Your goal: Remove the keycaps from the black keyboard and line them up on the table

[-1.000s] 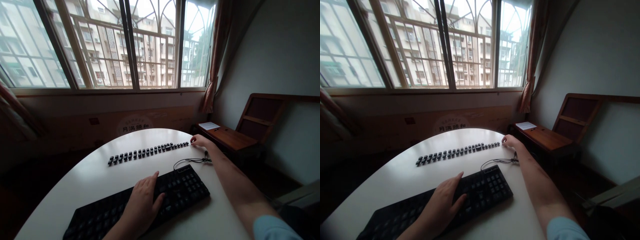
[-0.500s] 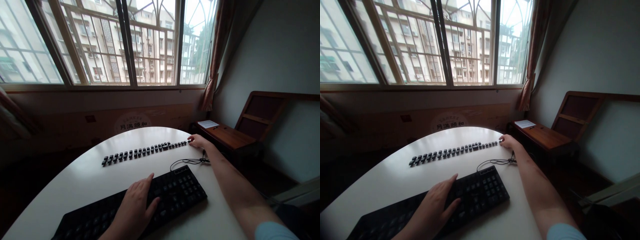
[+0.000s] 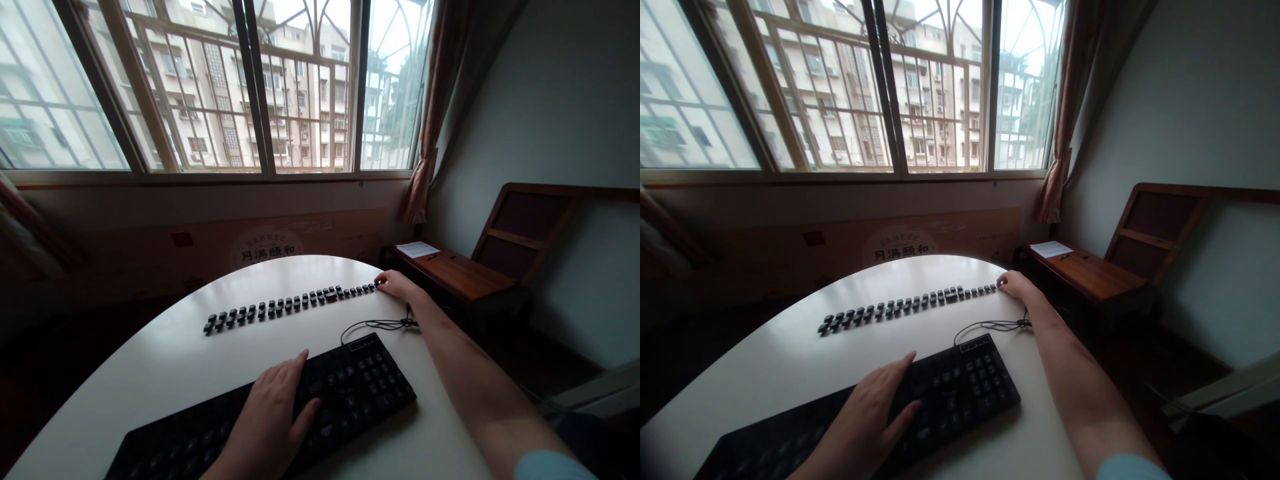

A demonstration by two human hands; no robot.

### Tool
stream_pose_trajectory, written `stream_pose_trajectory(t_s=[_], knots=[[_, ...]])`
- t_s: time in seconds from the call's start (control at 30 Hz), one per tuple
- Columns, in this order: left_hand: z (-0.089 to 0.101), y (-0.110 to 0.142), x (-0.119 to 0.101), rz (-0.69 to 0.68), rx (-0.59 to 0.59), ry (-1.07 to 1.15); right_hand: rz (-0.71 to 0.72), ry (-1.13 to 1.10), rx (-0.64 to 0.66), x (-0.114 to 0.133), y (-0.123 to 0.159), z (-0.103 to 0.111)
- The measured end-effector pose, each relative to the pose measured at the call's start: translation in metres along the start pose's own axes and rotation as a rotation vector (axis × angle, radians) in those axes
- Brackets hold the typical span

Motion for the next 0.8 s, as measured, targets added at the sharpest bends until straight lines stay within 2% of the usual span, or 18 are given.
stream_pose_trajectory(t_s=[0.33,0.5,0.63,0.8], knots=[[0.001,0.000,0.000,0.005,0.010,0.006,-0.003,-0.016,-0.021,0.005,0.002,0.003],[-0.001,0.001,0.000,0.013,0.027,-0.006,-0.005,-0.046,-0.065,0.010,0.009,0.012],[-0.003,0.000,-0.002,0.018,0.054,-0.028,-0.001,-0.064,-0.196,0.022,0.016,0.038],[-0.003,-0.001,-0.006,-0.003,0.085,-0.061,-0.020,-0.074,-0.548,0.046,0.035,0.095]])
Point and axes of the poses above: each hand's wrist, its own y-axis away from the middle knuckle, its own z-axis out of the back of the hand, x = y × z, the point moved 9 cm from there along -y, towards the middle knuckle, and after that the axes turned 7 degrees about z, right-handed, at the moved point
